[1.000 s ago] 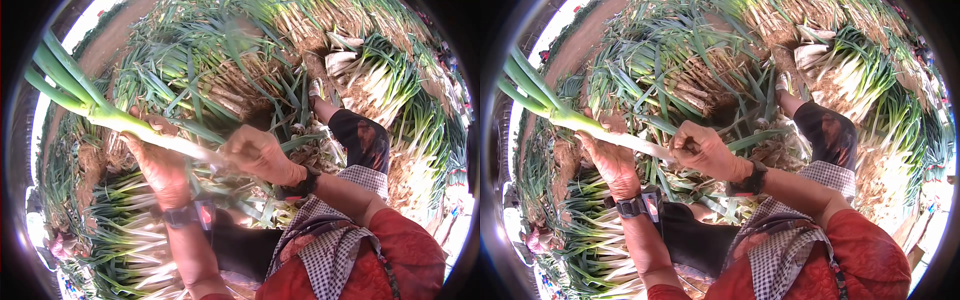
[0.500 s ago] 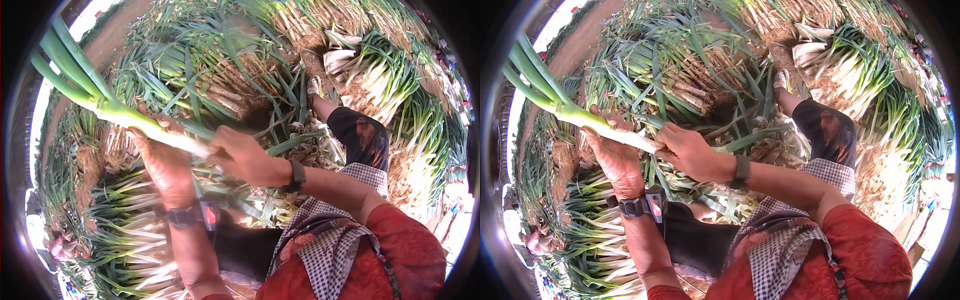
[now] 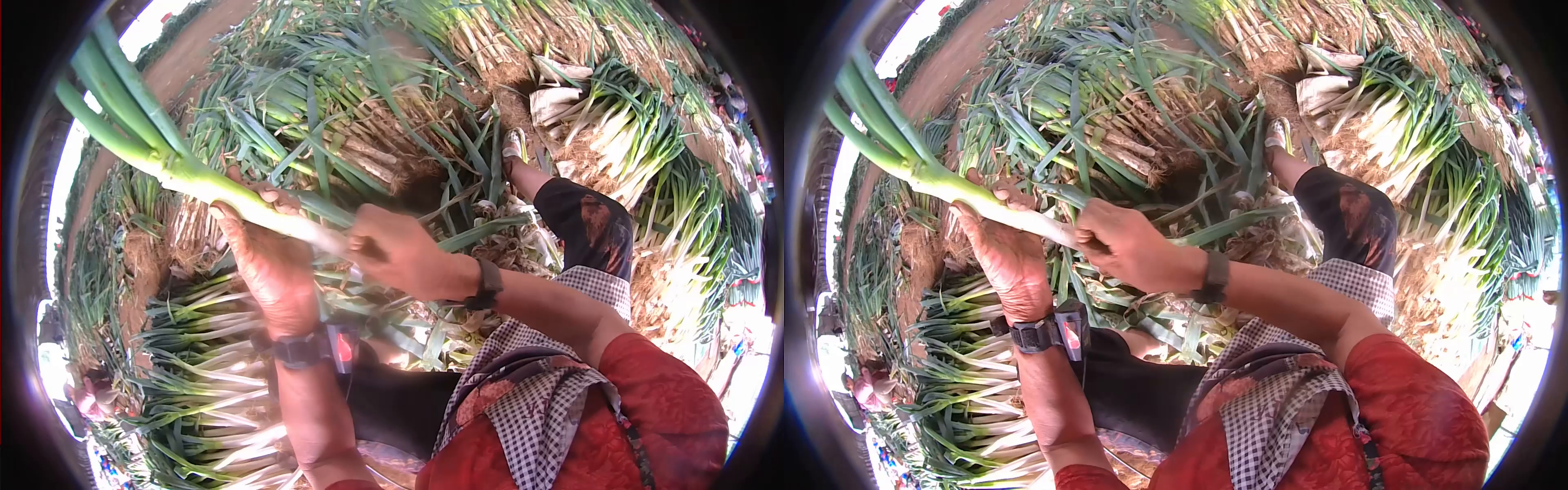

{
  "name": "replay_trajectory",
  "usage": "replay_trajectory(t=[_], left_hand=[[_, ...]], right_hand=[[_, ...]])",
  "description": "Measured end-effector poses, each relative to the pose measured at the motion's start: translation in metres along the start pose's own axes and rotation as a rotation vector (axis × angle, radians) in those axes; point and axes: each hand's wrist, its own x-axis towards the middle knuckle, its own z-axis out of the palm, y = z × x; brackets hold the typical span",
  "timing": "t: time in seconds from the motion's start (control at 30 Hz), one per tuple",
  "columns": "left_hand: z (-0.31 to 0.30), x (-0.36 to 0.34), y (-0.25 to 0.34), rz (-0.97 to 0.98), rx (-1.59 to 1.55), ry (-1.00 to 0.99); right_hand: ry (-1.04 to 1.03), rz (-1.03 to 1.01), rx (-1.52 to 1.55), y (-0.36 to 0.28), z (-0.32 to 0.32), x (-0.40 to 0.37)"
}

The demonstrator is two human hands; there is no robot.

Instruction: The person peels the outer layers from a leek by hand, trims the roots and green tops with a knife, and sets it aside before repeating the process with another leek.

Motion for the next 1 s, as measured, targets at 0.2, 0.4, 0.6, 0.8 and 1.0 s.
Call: replay_trajectory(t=[0.2, 0.4, 0.6, 0.8, 1.0], left_hand=[[0.004, -0.001, 0.004, 0.033, -0.021, 0.053], [0.005, -0.003, -0.001, 0.007, 0.046, -0.002], [0.006, -0.005, 0.003, -0.012, -0.004, 0.038], [-0.004, 0.005, 0.027, 0.068, -0.05, -0.106], [-0.007, 0.005, 0.031, 0.112, 0.049, -0.095]], right_hand=[[0.139, 0.11, 0.094, 0.0, -0.002, -0.003], [-0.042, 0.029, -0.011, -0.007, 0.006, 0.006], [0.127, 0.452, 0.602, 0.001, -0.003, -0.009], [-0.145, 0.519, 0.332, -0.001, -0.032, -0.033], [-1.043, 0.157, -0.541, 0.046, -0.063, -0.107]])
